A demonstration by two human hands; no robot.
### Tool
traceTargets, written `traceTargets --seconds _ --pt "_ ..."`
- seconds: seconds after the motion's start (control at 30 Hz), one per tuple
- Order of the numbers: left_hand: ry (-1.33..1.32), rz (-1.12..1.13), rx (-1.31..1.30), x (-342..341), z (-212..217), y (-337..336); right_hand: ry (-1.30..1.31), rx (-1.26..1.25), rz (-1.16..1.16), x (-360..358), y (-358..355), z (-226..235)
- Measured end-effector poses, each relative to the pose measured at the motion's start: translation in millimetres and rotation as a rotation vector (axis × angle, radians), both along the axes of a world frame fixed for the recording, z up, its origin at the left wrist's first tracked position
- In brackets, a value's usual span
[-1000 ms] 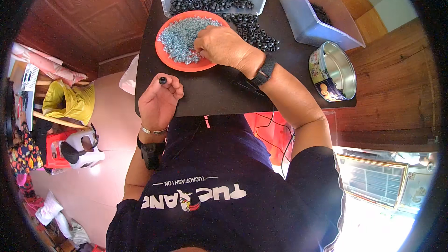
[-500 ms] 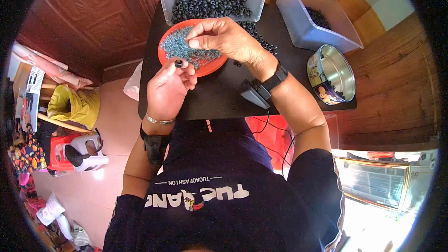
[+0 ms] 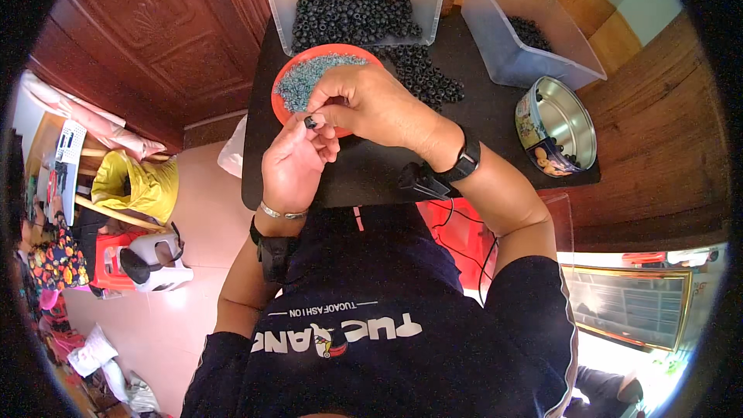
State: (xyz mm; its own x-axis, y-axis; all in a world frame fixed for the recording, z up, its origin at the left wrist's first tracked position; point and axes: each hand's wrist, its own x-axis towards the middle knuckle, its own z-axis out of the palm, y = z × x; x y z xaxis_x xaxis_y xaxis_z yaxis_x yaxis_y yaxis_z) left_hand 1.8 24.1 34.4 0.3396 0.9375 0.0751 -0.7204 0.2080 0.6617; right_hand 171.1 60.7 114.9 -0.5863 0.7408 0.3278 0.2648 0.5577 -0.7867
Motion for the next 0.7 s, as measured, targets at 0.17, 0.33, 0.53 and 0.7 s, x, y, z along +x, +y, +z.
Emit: traceTargets --seconds 0.17,0.33,0.53,0.7 --pt "0.028 0.062 -0.043 5 0 -1 -0.100 0.332 -0.109 -4 -6 -6" --pt "-0.085 0.125 -0.079 20 8 1 -0.035 0.353 -0.208 -6 -12 -14" --pt "-0.112 0.063 -0.082 18 4 6 0.032 0.340 -0.265 -5 -17 -12" --pt "-0.095 0.020 -0.087 23 7 -4 -0.047 0.408 -0.238 3 -18 -13"
